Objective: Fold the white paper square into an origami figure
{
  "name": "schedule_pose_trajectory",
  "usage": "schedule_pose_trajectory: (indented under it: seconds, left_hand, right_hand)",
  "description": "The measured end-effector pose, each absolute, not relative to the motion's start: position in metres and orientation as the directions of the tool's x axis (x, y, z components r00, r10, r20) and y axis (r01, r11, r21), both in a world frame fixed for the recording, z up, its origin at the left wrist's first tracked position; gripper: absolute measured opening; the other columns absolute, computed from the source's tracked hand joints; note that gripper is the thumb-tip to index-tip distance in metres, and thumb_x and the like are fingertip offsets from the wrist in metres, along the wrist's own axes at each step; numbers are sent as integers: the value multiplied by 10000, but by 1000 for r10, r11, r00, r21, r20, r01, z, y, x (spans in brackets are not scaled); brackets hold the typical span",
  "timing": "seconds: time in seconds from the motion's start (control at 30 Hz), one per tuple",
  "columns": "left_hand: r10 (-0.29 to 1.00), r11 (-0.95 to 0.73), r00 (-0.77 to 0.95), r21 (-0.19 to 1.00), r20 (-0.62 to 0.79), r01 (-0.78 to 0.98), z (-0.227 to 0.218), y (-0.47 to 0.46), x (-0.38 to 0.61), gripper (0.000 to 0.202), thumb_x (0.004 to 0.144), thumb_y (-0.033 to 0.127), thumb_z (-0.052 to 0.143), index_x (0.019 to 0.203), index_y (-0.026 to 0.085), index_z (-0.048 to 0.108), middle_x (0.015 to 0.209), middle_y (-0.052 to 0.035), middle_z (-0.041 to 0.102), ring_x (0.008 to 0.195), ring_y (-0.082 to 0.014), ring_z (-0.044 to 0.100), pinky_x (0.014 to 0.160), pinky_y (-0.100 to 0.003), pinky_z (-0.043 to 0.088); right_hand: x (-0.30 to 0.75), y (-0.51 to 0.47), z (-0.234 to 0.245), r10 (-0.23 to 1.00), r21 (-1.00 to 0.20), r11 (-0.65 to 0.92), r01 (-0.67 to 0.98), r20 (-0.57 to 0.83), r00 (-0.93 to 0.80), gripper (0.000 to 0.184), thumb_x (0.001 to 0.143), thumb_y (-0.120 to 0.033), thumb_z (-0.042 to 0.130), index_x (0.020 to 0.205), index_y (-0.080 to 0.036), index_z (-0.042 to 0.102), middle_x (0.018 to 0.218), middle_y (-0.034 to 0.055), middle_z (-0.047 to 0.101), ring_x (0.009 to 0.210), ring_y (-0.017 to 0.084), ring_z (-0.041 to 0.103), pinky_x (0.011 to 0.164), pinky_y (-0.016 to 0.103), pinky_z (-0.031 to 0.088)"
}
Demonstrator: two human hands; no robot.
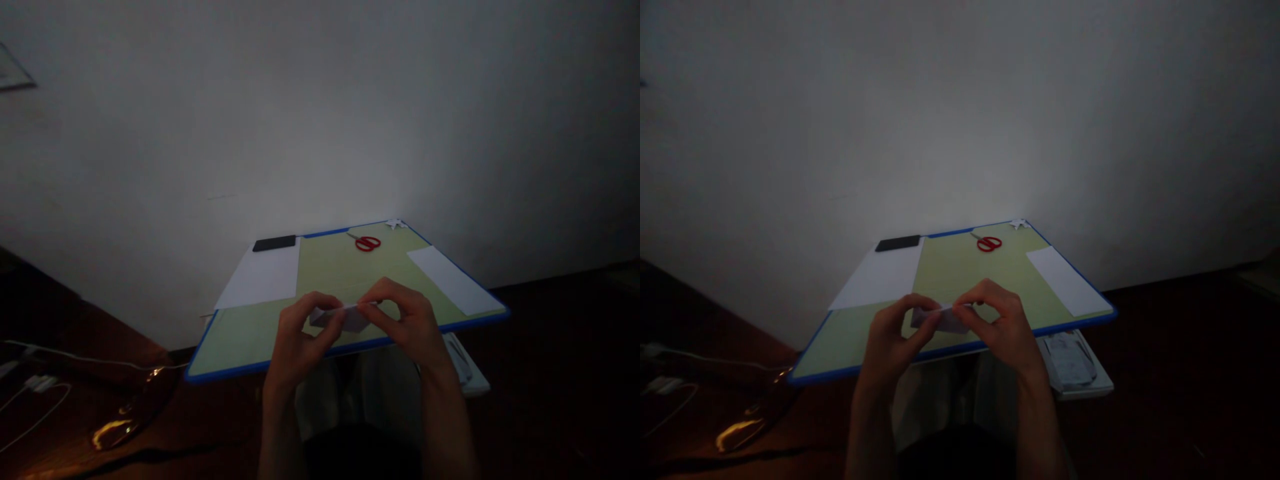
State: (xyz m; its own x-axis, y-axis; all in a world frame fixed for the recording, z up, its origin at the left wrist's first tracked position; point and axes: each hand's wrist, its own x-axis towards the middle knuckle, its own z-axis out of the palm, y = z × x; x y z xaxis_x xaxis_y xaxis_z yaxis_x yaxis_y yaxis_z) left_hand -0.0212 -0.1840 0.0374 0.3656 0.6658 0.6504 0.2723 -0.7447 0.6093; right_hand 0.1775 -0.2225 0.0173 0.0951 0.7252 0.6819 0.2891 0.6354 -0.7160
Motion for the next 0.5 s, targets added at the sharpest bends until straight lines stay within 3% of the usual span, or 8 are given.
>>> schedule_pose_trajectory:
  seconds: [0.2, 0.27, 0.37, 0.47, 0.5]
  left_hand:
    - [658, -748, 387, 616, 645, 246, 37, -184, -18, 81, 939, 219, 731, 860, 201, 734, 770, 2, 731, 671, -129, 647, 644, -239, 495]
    - [674, -734, 349, 641, 651, 224, 35, -183, -19, 78, 939, 236, 734, 868, 207, 742, 775, -3, 725, 684, -137, 636, 648, -250, 490]
    - [726, -684, 217, 718, 653, 126, 30, -179, -20, 79, 923, 278, 759, 882, 213, 744, 794, -14, 716, 737, -155, 641, 677, -264, 507]
    - [805, -590, 91, 807, 587, 14, 27, -175, -21, 133, 906, 331, 782, 918, 211, 728, 831, -21, 731, 763, -159, 678, 664, -248, 534]
    - [825, -561, 79, 828, 560, -6, 26, -174, -22, 156, 899, 345, 789, 918, 208, 718, 829, -20, 736, 755, -157, 689, 645, -238, 536]
  right_hand:
    - [174, -221, 20, 737, -714, 615, 335, 672, 78, 99, 943, -232, 725, 845, -240, 731, 805, -9, 699, 774, 169, 641, 740, 303, 491]
    - [174, -220, 18, 747, -729, 607, 316, 659, 88, 31, 940, -279, 740, 930, -255, 757, 857, 1, 730, 811, 184, 658, 767, 314, 509]
    - [175, -217, 14, 772, -762, 580, 289, 627, 102, 250, 896, -316, 792, 1140, -278, 754, 971, 14, 761, 894, 208, 680, 822, 333, 526]
    - [177, -214, 11, 786, -776, 561, 288, 608, 109, 79, 896, -301, 785, 936, -240, 757, 829, -7, 716, 802, 190, 658, 758, 306, 501]
    - [178, -214, 10, 784, -776, 560, 288, 609, 116, 103, 907, -297, 771, 841, -227, 733, 771, -16, 681, 757, 177, 638, 721, 295, 483]
